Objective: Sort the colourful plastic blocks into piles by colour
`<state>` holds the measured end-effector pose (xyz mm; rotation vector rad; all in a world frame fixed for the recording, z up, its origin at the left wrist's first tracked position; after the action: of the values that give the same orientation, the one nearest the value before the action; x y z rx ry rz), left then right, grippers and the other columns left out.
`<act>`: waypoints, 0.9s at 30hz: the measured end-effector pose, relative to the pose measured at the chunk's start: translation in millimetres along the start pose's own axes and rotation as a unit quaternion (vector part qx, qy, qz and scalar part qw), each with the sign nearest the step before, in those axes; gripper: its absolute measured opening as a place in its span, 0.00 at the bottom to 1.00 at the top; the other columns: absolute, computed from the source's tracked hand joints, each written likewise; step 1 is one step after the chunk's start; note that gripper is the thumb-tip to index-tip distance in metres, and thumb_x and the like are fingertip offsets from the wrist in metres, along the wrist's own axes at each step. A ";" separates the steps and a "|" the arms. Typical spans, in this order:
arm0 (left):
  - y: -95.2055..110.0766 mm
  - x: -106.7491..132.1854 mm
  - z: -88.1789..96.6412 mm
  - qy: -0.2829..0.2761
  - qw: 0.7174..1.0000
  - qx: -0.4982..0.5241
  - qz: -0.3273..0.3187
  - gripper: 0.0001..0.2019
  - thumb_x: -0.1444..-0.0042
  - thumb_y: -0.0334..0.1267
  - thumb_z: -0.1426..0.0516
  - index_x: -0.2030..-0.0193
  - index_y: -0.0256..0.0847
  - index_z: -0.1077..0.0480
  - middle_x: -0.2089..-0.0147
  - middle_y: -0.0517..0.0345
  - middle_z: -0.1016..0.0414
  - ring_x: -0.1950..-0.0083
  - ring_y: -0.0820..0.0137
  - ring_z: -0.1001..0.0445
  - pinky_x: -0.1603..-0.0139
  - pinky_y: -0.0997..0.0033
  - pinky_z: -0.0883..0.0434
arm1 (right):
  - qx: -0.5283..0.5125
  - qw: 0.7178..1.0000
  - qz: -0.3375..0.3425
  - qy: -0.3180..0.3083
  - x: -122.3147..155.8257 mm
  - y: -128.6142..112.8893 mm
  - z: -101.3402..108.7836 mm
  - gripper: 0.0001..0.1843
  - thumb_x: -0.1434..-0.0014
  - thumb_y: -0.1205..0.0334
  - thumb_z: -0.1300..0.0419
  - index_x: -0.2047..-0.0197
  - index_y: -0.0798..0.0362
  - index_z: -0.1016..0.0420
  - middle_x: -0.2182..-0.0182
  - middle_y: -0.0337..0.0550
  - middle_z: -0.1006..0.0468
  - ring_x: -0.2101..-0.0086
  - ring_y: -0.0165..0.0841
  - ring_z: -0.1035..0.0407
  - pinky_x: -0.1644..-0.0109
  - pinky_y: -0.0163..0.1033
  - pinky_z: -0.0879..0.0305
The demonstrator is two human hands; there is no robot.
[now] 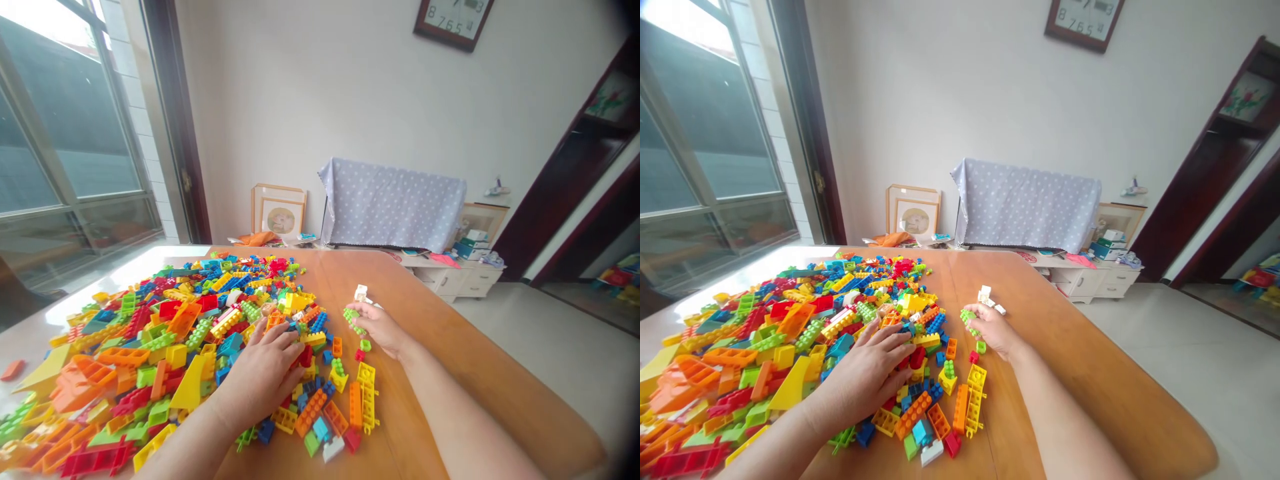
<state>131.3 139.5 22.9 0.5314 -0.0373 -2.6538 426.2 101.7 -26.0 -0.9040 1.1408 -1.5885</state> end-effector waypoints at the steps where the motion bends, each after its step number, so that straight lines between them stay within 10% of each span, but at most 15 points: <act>1: 0.1 0.0 0.0 0.000 1.000 -0.001 -0.001 0.15 0.33 0.46 0.46 0.44 0.51 0.24 0.43 0.53 0.21 0.34 0.54 0.32 0.27 0.40 0.48 | -0.017 1.000 -0.005 0.001 1.8 -3.3 3.0 0.23 0.44 0.57 0.39 0.45 0.48 0.27 0.52 0.44 0.22 0.58 0.36 0.26 0.66 0.34 0.34; 16: -8.0 -0.3 -6.0 0.019 1.000 -0.020 -0.002 0.16 0.34 0.49 0.45 0.43 0.53 0.25 0.41 0.55 0.22 0.35 0.54 0.31 0.25 0.38 0.57 | 0.343 0.939 0.024 -0.007 4.0 9.3 16.6 0.14 0.51 0.55 0.32 0.62 0.49 0.27 0.63 0.38 0.28 0.65 0.32 0.35 0.66 0.34 0.44; 27: -8.4 1.2 -4.9 0.028 0.999 -0.032 -0.007 0.16 0.34 0.49 0.45 0.44 0.53 0.25 0.40 0.56 0.22 0.35 0.55 0.31 0.24 0.41 0.58 | 0.314 0.946 0.001 0.080 -3.7 16.6 42.9 0.12 0.48 0.64 0.39 0.58 0.47 0.27 0.66 0.36 0.24 0.69 0.31 0.33 0.68 0.33 0.46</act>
<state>128.7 147.0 17.0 0.5855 0.0692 -2.6420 471.3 92.3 -29.5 -0.3555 0.6591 -1.8863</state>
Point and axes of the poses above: each hand's wrist, its own x-axis away from the middle knuckle, its own z-axis out of the back of the hand, y = z × x, the point moved 3 cm from there along -x, towards the middle knuckle
